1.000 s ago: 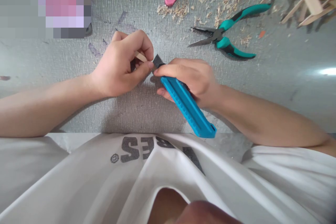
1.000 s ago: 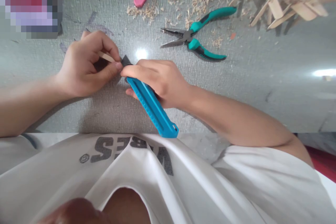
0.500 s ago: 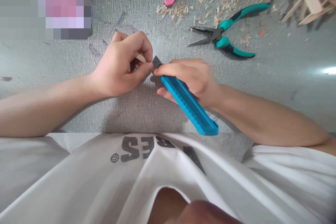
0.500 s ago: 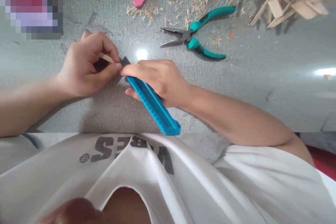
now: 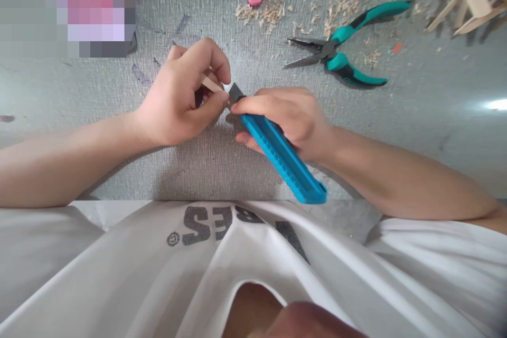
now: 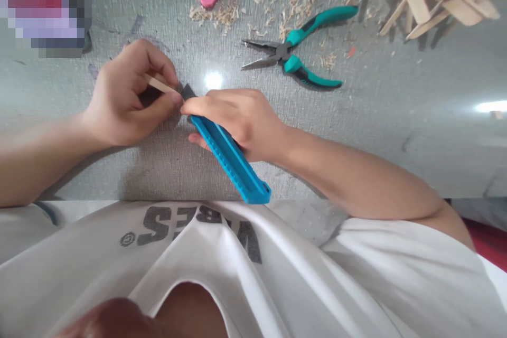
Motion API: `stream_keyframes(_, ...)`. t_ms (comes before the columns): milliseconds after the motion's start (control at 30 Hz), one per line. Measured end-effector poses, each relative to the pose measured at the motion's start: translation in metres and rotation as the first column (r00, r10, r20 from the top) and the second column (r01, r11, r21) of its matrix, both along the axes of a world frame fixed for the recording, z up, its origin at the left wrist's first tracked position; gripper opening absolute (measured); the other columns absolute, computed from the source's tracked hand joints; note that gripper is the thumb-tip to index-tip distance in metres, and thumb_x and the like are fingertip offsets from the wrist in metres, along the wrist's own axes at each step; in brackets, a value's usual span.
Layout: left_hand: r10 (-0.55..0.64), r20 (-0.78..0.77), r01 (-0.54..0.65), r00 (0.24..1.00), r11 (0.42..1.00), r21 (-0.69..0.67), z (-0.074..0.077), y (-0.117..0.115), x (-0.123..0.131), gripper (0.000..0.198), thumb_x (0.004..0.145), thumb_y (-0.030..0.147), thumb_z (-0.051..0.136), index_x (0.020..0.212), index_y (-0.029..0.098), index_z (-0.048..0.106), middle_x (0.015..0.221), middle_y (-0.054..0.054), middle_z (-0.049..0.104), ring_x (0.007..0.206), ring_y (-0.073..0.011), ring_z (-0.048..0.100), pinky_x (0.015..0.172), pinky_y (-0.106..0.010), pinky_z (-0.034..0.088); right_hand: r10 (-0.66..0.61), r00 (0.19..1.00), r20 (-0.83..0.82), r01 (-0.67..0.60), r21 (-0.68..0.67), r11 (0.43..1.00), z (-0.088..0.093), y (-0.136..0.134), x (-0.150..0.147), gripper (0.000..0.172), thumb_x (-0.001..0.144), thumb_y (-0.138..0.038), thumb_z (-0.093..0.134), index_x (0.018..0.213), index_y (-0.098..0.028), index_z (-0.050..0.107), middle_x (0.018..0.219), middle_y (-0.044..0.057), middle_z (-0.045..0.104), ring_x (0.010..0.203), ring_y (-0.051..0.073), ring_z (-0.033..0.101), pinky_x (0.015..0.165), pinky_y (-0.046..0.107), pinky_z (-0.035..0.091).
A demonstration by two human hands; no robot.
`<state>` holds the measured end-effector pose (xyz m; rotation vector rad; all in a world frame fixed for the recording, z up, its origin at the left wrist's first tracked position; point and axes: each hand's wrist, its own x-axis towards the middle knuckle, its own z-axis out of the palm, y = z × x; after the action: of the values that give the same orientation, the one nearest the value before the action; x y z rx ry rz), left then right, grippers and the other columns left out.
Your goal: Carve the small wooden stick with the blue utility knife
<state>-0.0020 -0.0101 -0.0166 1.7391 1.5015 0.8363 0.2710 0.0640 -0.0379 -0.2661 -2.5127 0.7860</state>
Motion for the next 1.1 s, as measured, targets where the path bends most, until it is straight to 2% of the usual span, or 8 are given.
stream_keyframes(100,0.007,0.052,-0.005,0.999,0.999,-0.031,0.0006,0.0003,0.0011,0.024,0.100,0.053,0.073,0.110,0.034,0.063,0.081,0.000,0.077,0.073,-0.0188,0.063,0.096,-0.049,0.062,0.009,1.000,-0.007,-0.009,0.007,1.000,-0.0001,-0.0001,0.0002,0.042,0.121,-0.055,0.071,0.150,-0.023,0.072,0.102,-0.001,0.079,0.083,0.010,0.068,0.081,0.026,0.050)
stream_keyframes(167,0.003,0.050,-0.001,0.999,0.999,-0.041,0.0010,0.0002,0.0008,0.025,0.101,0.054,0.073,0.110,0.034,0.062,0.081,0.000,0.075,0.072,-0.0187,0.061,0.094,-0.048,0.061,0.010,1.000,0.003,-0.010,0.008,1.000,-0.0002,-0.0002,0.0005,0.042,0.121,-0.054,0.071,0.151,-0.024,0.071,0.103,-0.001,0.079,0.085,0.010,0.068,0.082,0.026,0.050)
stream_keyframes(267,0.001,0.022,0.000,1.000,0.999,-0.032,0.0006,-0.0001,-0.0005,0.024,0.102,0.053,0.072,0.109,0.033,0.062,0.081,0.000,0.073,0.072,-0.0181,0.058,0.099,-0.049,0.062,0.004,1.000,0.014,-0.004,0.012,1.000,0.0001,-0.0002,0.0005,0.041,0.121,-0.053,0.072,0.151,-0.025,0.071,0.102,-0.001,0.078,0.084,0.011,0.067,0.081,0.027,0.050)
stream_keyframes(433,-0.027,-0.064,0.027,0.998,1.000,0.002,-0.0047,0.0010,-0.0022,0.019,0.100,0.047,0.069,0.101,0.030,0.061,0.082,0.001,0.073,0.076,-0.0165,0.060,0.119,-0.055,0.061,0.013,1.000,-0.018,-0.013,0.044,0.999,0.0025,-0.0001,-0.0008,0.038,0.120,-0.050,0.073,0.147,-0.023,0.071,0.099,-0.001,0.077,0.083,0.011,0.067,0.079,0.027,0.050)
stream_keyframes(633,-0.035,-0.055,0.035,0.998,0.999,0.005,-0.0087,0.0010,-0.0036,0.023,0.102,0.051,0.069,0.103,0.030,0.061,0.085,0.000,0.071,0.081,-0.0188,0.065,0.126,-0.060,0.059,0.008,1.000,0.019,-0.009,0.058,0.998,0.0025,0.0000,0.0004,0.039,0.121,-0.051,0.071,0.149,-0.024,0.070,0.102,0.000,0.078,0.086,0.012,0.071,0.081,0.028,0.053)
stream_keyframes(800,-0.046,-0.069,0.047,0.997,0.999,0.018,-0.0060,-0.0005,-0.0047,0.036,0.107,0.060,0.068,0.093,0.028,0.060,0.082,0.000,0.073,0.081,-0.0182,0.064,0.126,-0.059,0.061,0.020,0.999,0.038,-0.022,0.047,0.999,-0.0004,0.0009,0.0013,0.041,0.121,-0.052,0.070,0.152,-0.024,0.071,0.103,0.001,0.079,0.087,0.012,0.071,0.081,0.029,0.052)
stream_keyframes(1100,-0.027,-0.043,0.027,0.999,0.999,0.021,-0.0088,0.0014,-0.0029,0.030,0.104,0.062,0.067,0.105,0.032,0.064,0.080,0.001,0.070,0.079,-0.0194,0.061,0.122,-0.058,0.059,0.028,0.999,-0.020,-0.026,0.075,0.997,0.0001,0.0022,-0.0016,0.040,0.121,-0.050,0.072,0.147,-0.020,0.073,0.105,0.001,0.082,0.087,0.010,0.071,0.082,0.026,0.052)
